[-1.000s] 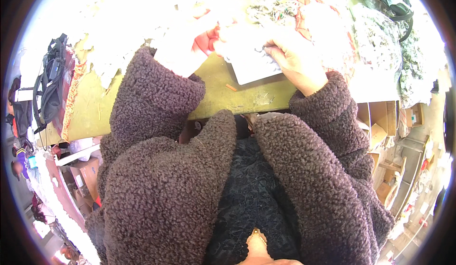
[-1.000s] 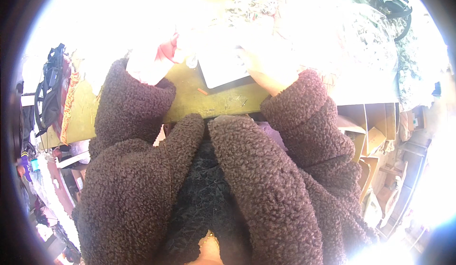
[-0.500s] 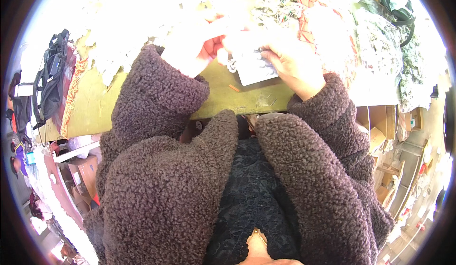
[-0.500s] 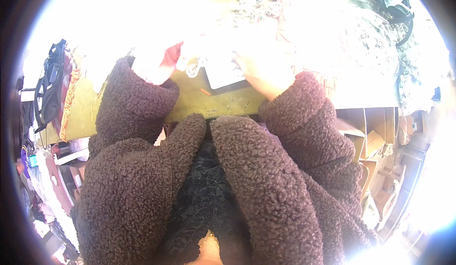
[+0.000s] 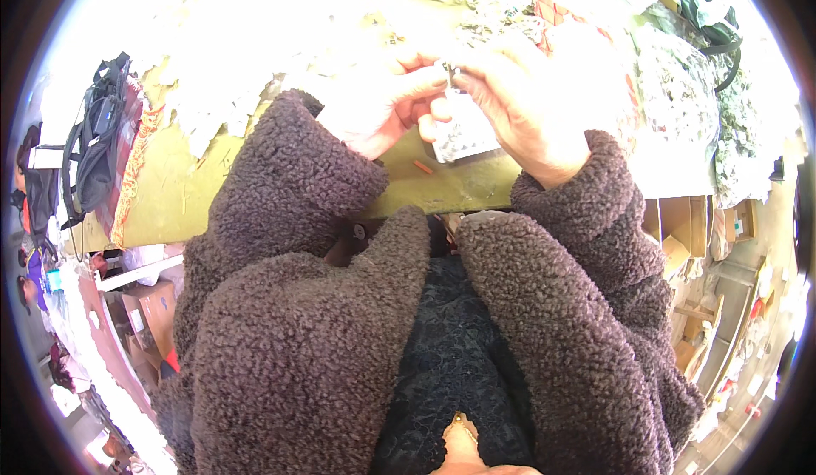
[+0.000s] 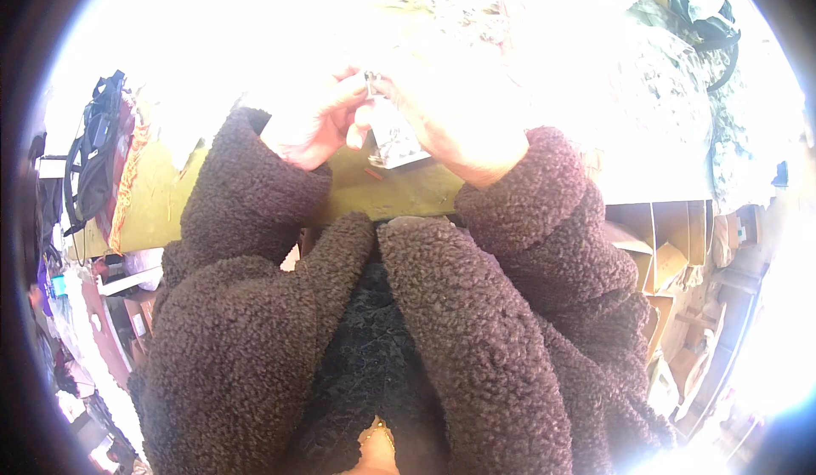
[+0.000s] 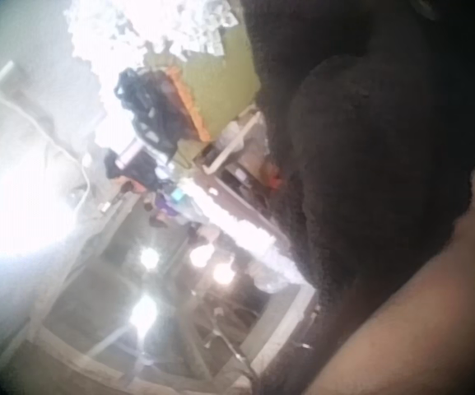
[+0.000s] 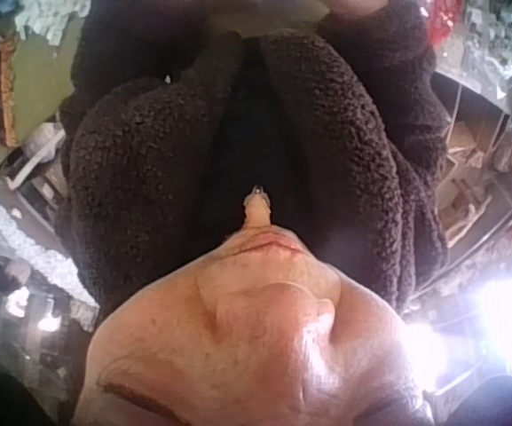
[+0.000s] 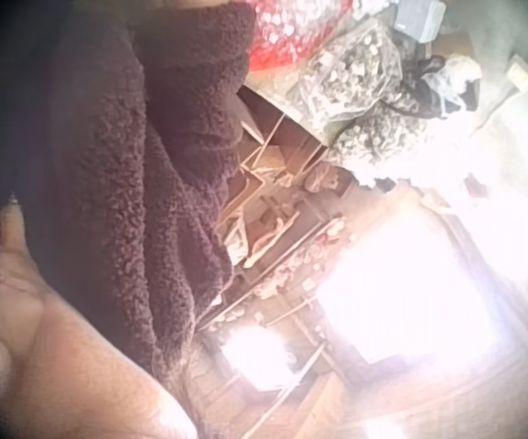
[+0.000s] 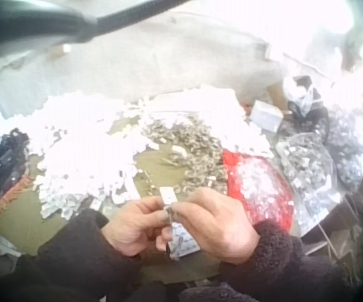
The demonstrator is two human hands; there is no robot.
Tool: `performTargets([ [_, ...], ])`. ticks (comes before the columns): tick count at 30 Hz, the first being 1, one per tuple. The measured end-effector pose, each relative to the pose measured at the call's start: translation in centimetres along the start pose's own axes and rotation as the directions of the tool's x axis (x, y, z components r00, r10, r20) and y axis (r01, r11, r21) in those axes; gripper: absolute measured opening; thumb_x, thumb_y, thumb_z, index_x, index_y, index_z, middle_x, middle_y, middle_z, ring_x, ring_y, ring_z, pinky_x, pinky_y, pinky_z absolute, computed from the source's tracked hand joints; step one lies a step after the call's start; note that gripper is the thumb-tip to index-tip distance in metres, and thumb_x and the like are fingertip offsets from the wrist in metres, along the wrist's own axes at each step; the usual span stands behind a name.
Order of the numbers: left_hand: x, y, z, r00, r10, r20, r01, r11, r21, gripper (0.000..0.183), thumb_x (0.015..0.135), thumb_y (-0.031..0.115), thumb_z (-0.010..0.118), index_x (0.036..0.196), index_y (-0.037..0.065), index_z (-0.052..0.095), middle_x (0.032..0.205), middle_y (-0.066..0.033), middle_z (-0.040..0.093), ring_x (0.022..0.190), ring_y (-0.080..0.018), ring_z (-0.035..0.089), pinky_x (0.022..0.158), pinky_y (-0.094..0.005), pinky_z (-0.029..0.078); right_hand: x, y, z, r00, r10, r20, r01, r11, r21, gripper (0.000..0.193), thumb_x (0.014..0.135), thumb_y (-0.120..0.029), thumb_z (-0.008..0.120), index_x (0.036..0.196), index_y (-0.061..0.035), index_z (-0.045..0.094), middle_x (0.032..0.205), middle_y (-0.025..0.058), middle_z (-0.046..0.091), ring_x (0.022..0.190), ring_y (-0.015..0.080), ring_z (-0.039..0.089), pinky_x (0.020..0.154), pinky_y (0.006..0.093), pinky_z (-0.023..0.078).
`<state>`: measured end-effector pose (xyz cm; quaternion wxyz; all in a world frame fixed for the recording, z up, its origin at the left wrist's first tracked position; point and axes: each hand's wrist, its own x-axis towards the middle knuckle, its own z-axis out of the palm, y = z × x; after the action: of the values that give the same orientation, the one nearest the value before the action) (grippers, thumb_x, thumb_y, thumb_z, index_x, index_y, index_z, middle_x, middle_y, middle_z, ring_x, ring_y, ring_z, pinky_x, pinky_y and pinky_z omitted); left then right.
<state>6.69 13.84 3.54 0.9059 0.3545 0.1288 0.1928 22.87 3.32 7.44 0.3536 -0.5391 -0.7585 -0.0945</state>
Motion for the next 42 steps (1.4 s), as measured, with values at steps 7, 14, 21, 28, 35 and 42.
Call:
performTargets([
  [7,-0.1,-0.1,0.2,1.0,-0.019,-0.01,0.019,0.999,0.036,0.022,0.089,0.006,0.057,0.109,-0.002,0.055,0.094,-0.0077,0.062,0.075,-0.0146,0.063,0.065,-0.0254,0.055,-0.2,-0.3,0.1,0.968,0.247,-0.035,-0.225,0.924,0.31,0.013,0.083,-0.012,0.065,0.092,-0.0038,0.068,0.078,0.0083,0.065,0.072,0.0178,0.063,0.061,0.0293,0.05],
  [14,-0.2,-0.2,0.0,1.0,-0.012,-0.023,0.013,0.999,0.04,0.022,0.088,0.003,0.058,0.109,-0.002,0.056,0.093,-0.008,0.062,0.075,-0.0149,0.063,0.062,-0.0252,0.055,0.2,-0.1,0.5,0.895,0.423,0.141,-0.444,0.811,0.381,0.016,0.083,-0.018,0.065,0.09,-0.0041,0.067,0.076,0.0075,0.066,0.066,0.0154,0.061,0.06,0.0273,0.048],
  [21,0.2,-0.1,-0.6,0.997,0.08,-0.006,-0.08,0.997,-0.024,0.023,0.092,0.016,0.056,0.11,0.002,0.058,0.093,-0.0083,0.064,0.078,-0.0155,0.065,0.056,-0.024,0.053,-0.1,-1.3,1.1,0.958,0.258,0.126,-0.274,0.952,0.134,0.026,0.092,-0.019,0.058,0.11,-0.001,0.061,0.088,0.01,0.063,0.081,0.0207,0.06,0.075,0.0316,0.05],
  [28,0.4,-0.2,-1.6,0.972,0.23,0.046,-0.227,0.972,-0.06,0.025,0.089,0.011,0.059,0.111,0.001,0.056,0.1,-0.0121,0.065,0.084,-0.019,0.065,0.063,-0.0261,0.054,-2.1,1.0,1.6,0.879,0.465,0.101,-0.473,0.877,0.08,0.025,0.087,-0.014,0.061,0.109,-0.0035,0.062,0.085,0.0124,0.059,0.084,0.0248,0.057,0.076,0.0346,0.047],
  [35,0.7,0.1,-2.5,0.988,0.146,0.049,-0.15,0.984,0.1,0.024,0.088,0.009,0.061,0.109,-0.001,0.055,0.087,-0.0082,0.063,0.081,-0.0167,0.064,0.065,-0.0258,0.054,-3.1,0.9,2.9,0.975,0.2,0.1,-0.185,0.973,-0.136,0.019,0.077,-0.01,0.066,0.096,-0.007,0.064,0.078,0.0088,0.057,0.075,0.0262,0.056,0.067,0.036,0.046],
  [42,0.2,-0.4,-0.7,0.986,0.009,-0.167,-0.013,1.0,-0.023,0.023,0.089,0.009,0.059,0.109,-0.001,0.054,0.096,-0.01,0.063,0.083,-0.0178,0.064,0.072,-0.0283,0.056,-1.4,0.2,0.2,0.811,0.548,0.205,-0.577,0.69,0.437,0.015,0.086,-0.011,0.063,0.098,-0.0017,0.062,0.085,0.0013,0.061,0.07,0.0093,0.053,0.065,0.0238,0.045],
])
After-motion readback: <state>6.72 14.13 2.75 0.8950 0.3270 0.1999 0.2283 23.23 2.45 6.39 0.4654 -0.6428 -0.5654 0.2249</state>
